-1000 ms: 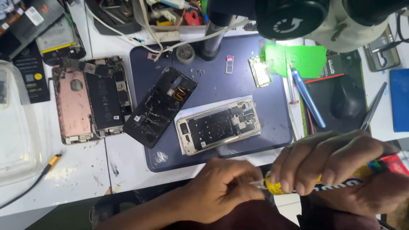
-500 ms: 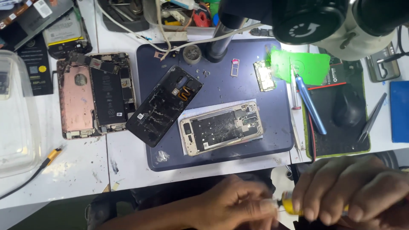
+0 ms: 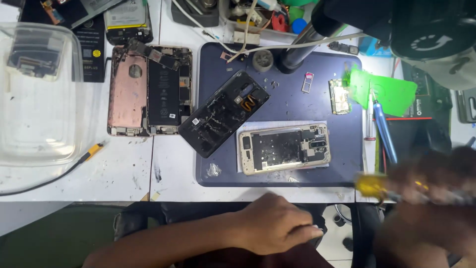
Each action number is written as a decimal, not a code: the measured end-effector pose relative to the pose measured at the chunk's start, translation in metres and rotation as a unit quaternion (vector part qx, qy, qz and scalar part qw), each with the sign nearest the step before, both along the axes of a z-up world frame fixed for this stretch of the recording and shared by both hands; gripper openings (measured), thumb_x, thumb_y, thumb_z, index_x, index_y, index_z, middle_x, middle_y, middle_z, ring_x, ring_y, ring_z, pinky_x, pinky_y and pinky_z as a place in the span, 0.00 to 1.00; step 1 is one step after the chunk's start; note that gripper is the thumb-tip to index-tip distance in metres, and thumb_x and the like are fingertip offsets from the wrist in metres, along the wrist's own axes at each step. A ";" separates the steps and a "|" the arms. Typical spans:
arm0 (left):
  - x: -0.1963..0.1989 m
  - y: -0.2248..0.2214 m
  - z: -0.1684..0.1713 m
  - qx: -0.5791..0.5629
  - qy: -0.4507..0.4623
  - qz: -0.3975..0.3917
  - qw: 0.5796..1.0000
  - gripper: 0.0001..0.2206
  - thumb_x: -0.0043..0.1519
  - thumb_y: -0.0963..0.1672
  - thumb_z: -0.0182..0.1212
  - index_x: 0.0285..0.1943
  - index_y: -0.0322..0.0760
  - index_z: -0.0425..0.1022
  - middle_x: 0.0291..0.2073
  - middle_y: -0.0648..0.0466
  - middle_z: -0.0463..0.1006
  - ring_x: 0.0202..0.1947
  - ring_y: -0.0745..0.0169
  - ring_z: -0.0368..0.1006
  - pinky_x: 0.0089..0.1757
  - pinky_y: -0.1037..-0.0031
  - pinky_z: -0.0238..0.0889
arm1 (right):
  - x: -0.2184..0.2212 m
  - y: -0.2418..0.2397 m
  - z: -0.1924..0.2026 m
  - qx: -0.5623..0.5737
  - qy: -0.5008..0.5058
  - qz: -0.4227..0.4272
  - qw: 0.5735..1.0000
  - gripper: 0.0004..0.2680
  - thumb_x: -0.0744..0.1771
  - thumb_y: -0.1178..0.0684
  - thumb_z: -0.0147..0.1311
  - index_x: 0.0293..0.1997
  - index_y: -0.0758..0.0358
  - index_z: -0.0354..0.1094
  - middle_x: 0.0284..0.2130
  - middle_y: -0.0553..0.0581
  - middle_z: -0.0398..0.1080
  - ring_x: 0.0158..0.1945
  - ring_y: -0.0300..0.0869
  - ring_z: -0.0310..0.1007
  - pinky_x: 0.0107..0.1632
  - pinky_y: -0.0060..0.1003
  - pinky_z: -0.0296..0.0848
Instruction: Applying adhesive to a mobile phone frame and installing a replacement panel
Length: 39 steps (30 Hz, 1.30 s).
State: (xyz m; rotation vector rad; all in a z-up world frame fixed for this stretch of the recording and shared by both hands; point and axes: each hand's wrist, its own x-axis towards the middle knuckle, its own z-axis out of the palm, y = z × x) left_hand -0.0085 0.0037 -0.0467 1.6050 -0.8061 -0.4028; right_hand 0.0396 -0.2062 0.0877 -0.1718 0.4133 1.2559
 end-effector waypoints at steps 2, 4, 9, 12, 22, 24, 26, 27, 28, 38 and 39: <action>0.002 -0.010 0.000 0.122 -0.109 -0.046 0.985 0.21 0.71 0.52 0.41 0.30 0.38 0.67 0.22 0.50 0.77 0.23 0.38 0.72 0.22 0.52 0.58 | 0.030 0.030 -0.037 -0.275 -0.629 -0.334 0.646 0.10 0.73 0.42 0.56 0.38 0.53 0.67 0.24 0.47 0.61 0.23 0.37 0.61 0.32 0.37 0.69; 0.009 -0.024 -0.006 0.147 -0.153 -0.089 0.973 0.20 0.70 0.52 0.38 0.34 0.38 0.69 0.25 0.50 0.78 0.24 0.39 0.74 0.22 0.51 0.60 | 0.046 0.061 -0.039 -0.247 -0.602 -0.300 0.697 0.15 0.71 0.37 0.53 0.32 0.56 0.67 0.20 0.49 0.60 0.20 0.39 0.60 0.29 0.37 0.65; 0.005 -0.059 -0.061 0.161 -0.314 -0.159 0.922 0.17 0.69 0.50 0.40 0.38 0.37 0.71 0.27 0.50 0.82 0.28 0.36 0.80 0.27 0.43 0.68 | 0.077 0.118 -0.065 -0.111 -0.556 -0.221 0.794 0.18 0.71 0.38 0.46 0.28 0.63 0.61 0.19 0.56 0.58 0.20 0.45 0.58 0.27 0.40 0.64; -0.002 -0.061 -0.080 0.080 -0.454 -0.103 0.881 0.05 0.52 0.39 0.58 0.22 0.40 0.75 0.17 0.52 0.78 0.21 0.43 0.77 0.19 0.51 0.61 | 0.088 0.140 -0.073 -0.072 -0.528 -0.198 0.823 0.18 0.72 0.42 0.40 0.27 0.64 0.60 0.18 0.57 0.57 0.19 0.45 0.57 0.26 0.39 0.62; 0.003 -0.062 -0.088 0.099 -0.406 -0.147 0.896 0.05 0.53 0.39 0.59 0.25 0.42 0.74 0.19 0.54 0.80 0.23 0.48 0.79 0.22 0.57 0.64 | 0.091 0.151 -0.094 -0.107 -0.487 -0.189 0.846 0.19 0.70 0.40 0.44 0.22 0.63 0.56 0.15 0.54 0.50 0.17 0.41 0.48 0.22 0.35 0.53; 0.000 -0.066 -0.092 0.105 -0.405 -0.154 0.895 0.05 0.53 0.39 0.60 0.25 0.41 0.73 0.19 0.54 0.79 0.23 0.49 0.78 0.22 0.57 0.64 | 0.089 0.151 -0.097 -0.108 -0.477 -0.181 0.853 0.20 0.69 0.39 0.46 0.20 0.63 0.56 0.14 0.54 0.50 0.17 0.41 0.48 0.21 0.35 0.53; -0.005 -0.070 -0.098 0.095 -0.397 -0.126 0.904 0.06 0.49 0.38 0.61 0.22 0.42 0.72 0.18 0.52 0.79 0.22 0.49 0.77 0.23 0.57 0.63 | 0.086 0.153 -0.100 -0.110 -0.487 -0.197 0.843 0.18 0.70 0.40 0.44 0.22 0.62 0.55 0.16 0.53 0.50 0.17 0.40 0.48 0.22 0.34 0.53; -0.003 -0.069 -0.094 0.094 -0.396 -0.126 0.905 0.06 0.49 0.38 0.61 0.22 0.42 0.72 0.18 0.52 0.79 0.22 0.49 0.77 0.23 0.57 0.63 | 0.086 0.153 -0.101 -0.111 -0.486 -0.197 0.844 0.18 0.70 0.40 0.44 0.22 0.62 0.55 0.16 0.53 0.50 0.17 0.40 0.48 0.22 0.34 0.53; -0.001 -0.068 -0.091 0.107 -0.392 -0.139 0.903 0.05 0.51 0.38 0.60 0.23 0.41 0.73 0.20 0.51 0.80 0.23 0.48 0.78 0.23 0.57 0.64 | 0.087 0.154 -0.102 -0.107 -0.492 -0.198 0.841 0.18 0.70 0.41 0.44 0.22 0.62 0.55 0.15 0.53 0.50 0.17 0.40 0.48 0.22 0.34 0.53; 0.006 -0.060 -0.084 0.108 -0.390 -0.153 0.901 0.06 0.55 0.38 0.57 0.25 0.39 0.74 0.21 0.51 0.81 0.23 0.49 0.78 0.23 0.58 0.65 | 0.088 0.156 -0.098 -0.108 -0.512 -0.165 0.836 0.20 0.69 0.39 0.46 0.20 0.60 0.53 0.14 0.51 0.48 0.16 0.38 0.46 0.22 0.32 0.51; 0.006 -0.060 -0.084 0.108 -0.391 -0.152 0.901 0.06 0.55 0.38 0.57 0.25 0.39 0.74 0.21 0.51 0.81 0.23 0.49 0.78 0.23 0.58 0.65 | 0.090 0.156 -0.098 -0.108 -0.513 -0.164 0.836 0.20 0.69 0.39 0.46 0.20 0.60 0.53 0.14 0.51 0.48 0.16 0.38 0.46 0.22 0.32 0.51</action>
